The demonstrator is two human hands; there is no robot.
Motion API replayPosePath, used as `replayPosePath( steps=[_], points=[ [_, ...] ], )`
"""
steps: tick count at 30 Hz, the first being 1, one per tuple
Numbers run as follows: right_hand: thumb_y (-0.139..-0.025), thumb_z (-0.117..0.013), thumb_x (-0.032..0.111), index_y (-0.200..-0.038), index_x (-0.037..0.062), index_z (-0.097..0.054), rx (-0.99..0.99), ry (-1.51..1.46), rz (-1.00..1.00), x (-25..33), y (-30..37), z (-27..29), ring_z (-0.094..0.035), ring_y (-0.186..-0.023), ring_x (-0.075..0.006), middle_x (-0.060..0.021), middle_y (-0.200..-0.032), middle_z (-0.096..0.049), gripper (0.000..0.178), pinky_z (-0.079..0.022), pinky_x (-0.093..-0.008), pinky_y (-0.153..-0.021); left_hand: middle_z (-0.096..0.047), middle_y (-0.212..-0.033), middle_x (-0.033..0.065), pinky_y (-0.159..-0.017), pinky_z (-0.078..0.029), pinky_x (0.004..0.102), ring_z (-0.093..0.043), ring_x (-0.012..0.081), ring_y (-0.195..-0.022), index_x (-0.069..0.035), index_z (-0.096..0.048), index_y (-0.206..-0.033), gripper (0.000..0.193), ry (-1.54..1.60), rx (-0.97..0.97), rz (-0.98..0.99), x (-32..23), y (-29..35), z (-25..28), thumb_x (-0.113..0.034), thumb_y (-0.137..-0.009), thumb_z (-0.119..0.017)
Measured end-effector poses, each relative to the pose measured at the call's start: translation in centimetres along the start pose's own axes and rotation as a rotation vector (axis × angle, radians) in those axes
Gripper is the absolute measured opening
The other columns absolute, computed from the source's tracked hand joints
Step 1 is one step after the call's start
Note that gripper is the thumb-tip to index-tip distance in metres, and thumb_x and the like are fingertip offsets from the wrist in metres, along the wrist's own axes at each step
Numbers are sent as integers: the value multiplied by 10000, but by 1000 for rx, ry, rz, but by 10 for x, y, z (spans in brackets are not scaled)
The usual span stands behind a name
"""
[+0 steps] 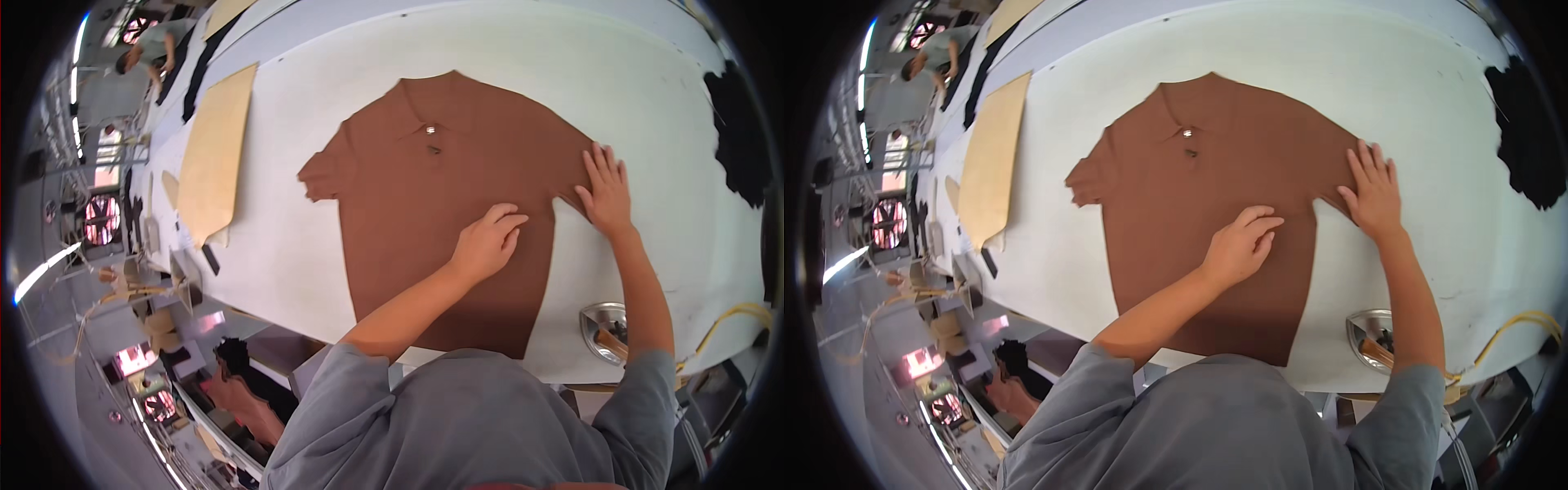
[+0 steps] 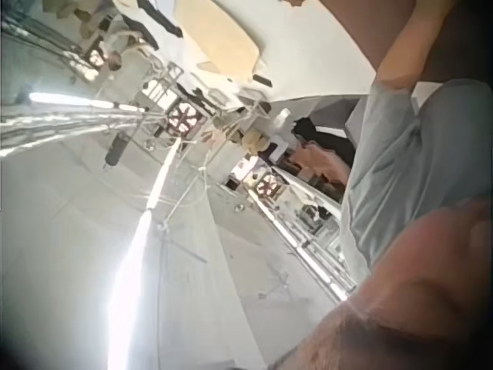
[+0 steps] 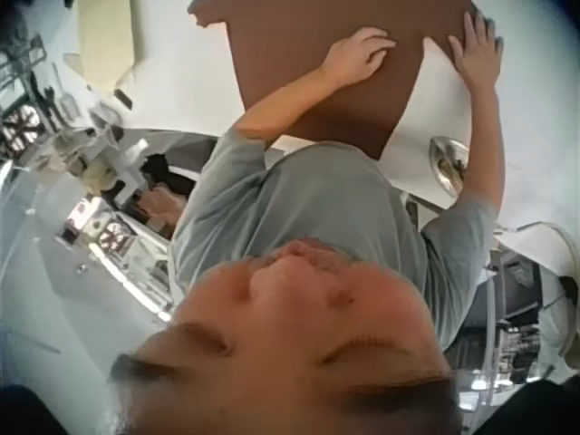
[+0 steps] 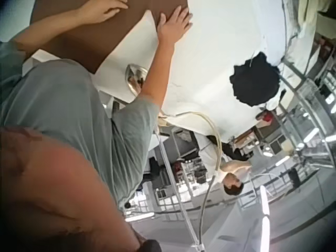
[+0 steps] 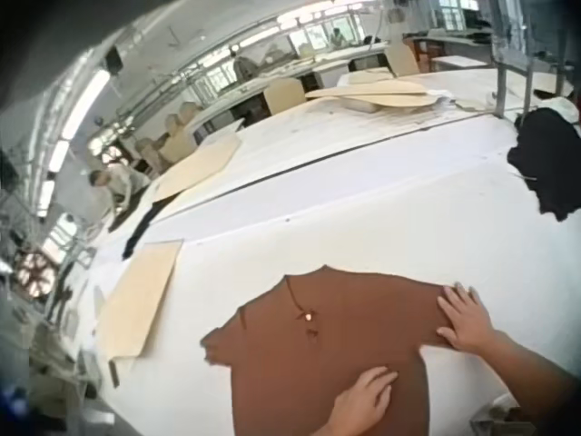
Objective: Iron garments and fabric pieces using an industrial iron on a large work table.
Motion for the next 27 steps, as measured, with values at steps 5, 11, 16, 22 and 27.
replayPosePath(
  steps=[5, 11, 16, 22, 27],
  points=[
    [-1065, -574, 266, -1542, 58, -499, -102, -3, -80, 5, 16, 19, -353, -1554, -345, -104, -1671, -414, 525, -297, -493, -1258, -732, -1085, 64, -739, -539, 290, -679, 185, -824, -45, -735, -1210, 276, 23, -369, 544, 159, 96, 134, -169, -965, -712],
    [-989, -678, 128, -1307, 29, -654, -258, -325, 9, 143, 25, 35, -646, -1161, -310, -129, -1316, -665, 334, -507, -407, -991, -739, -1149, 103, -865, -536, 344, -690, 229, -983, -32, -720, -1243, 425, 79, -609, 1085, 313, 128, 246, -382, -1041, -586],
    [-947, -714, 195, -1220, 54, -674, 60, -594, 91, 324, -10, 3, -684, -1009, -317, -76, -1201, -691, 310, -540, -392, -898, -729, -1118, 96, -835, -527, 323, -671, 198, -936, -28, -712, -1213, 369, 215, -538, 941, 354, 96, 249, -334, -1017, -649],
    [-924, -744, 176, -1216, 44, -660, 85, -555, 95, 480, -87, -36, -688, -892, -261, -61, -1160, -663, 331, -556, -376, -777, -711, -1072, 69, -782, -512, 297, -624, 162, -861, -21, -705, -1172, 291, 472, -577, 575, 344, 81, 264, -252, -994, -703],
    [-886, -711, 124, -1142, 64, -660, 51, -309, 174, 514, -116, -52, -643, -868, -253, -65, -1133, -623, 268, -533, -366, -777, -706, -1047, 47, -760, -502, 287, -604, 146, -832, -23, -703, -1152, 254, 346, -277, 508, 334, 94, 284, -222, -994, -705]
  ],
)
Point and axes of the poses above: each hand's wrist, its own y-axis away from the middle knuckle, its own z-axis out of the back of the hand, x = y × z, the point moved 6 cm from there along -y, towards the middle knuckle
